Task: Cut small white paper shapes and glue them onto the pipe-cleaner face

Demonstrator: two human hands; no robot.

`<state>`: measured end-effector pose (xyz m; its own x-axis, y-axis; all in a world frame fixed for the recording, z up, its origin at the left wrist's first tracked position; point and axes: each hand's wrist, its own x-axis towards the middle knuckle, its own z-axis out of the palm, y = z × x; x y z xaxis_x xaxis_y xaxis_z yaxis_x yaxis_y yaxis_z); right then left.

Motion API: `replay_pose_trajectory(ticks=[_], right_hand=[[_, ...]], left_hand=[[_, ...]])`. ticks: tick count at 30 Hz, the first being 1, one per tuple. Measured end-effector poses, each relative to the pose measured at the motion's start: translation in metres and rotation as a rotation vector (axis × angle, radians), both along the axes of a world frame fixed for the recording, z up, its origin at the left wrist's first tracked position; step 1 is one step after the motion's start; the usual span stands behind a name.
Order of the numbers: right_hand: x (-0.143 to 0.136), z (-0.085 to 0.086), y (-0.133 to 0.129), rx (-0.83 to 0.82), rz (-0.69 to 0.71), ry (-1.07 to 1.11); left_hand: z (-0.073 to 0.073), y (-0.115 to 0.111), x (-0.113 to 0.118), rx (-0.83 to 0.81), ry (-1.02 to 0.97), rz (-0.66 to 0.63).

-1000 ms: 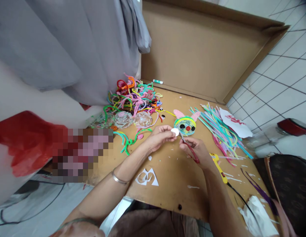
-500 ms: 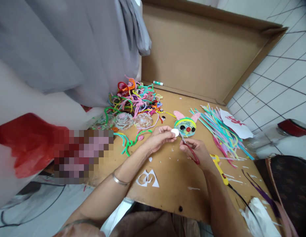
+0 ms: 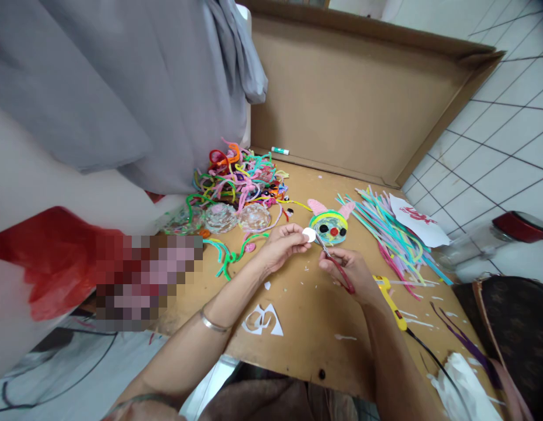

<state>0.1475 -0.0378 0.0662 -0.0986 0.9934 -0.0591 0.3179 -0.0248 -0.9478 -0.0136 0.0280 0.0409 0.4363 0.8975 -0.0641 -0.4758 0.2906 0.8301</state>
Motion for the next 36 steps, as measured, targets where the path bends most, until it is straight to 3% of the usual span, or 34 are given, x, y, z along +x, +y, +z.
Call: replay_pose_trajectory(ticks=[16,36], right_hand=[[0.0006,-0.0089,0.0012,0.036,0.029,0.019],[0.0025,-0.0049,-0.0003,0.008,0.057,0.026]], left_hand=[[-0.0053,0.0002,0.0012,0.027,0.023,-0.054],[-0.0024,0.0003,-0.0014,0.034,0.018,-0.069]])
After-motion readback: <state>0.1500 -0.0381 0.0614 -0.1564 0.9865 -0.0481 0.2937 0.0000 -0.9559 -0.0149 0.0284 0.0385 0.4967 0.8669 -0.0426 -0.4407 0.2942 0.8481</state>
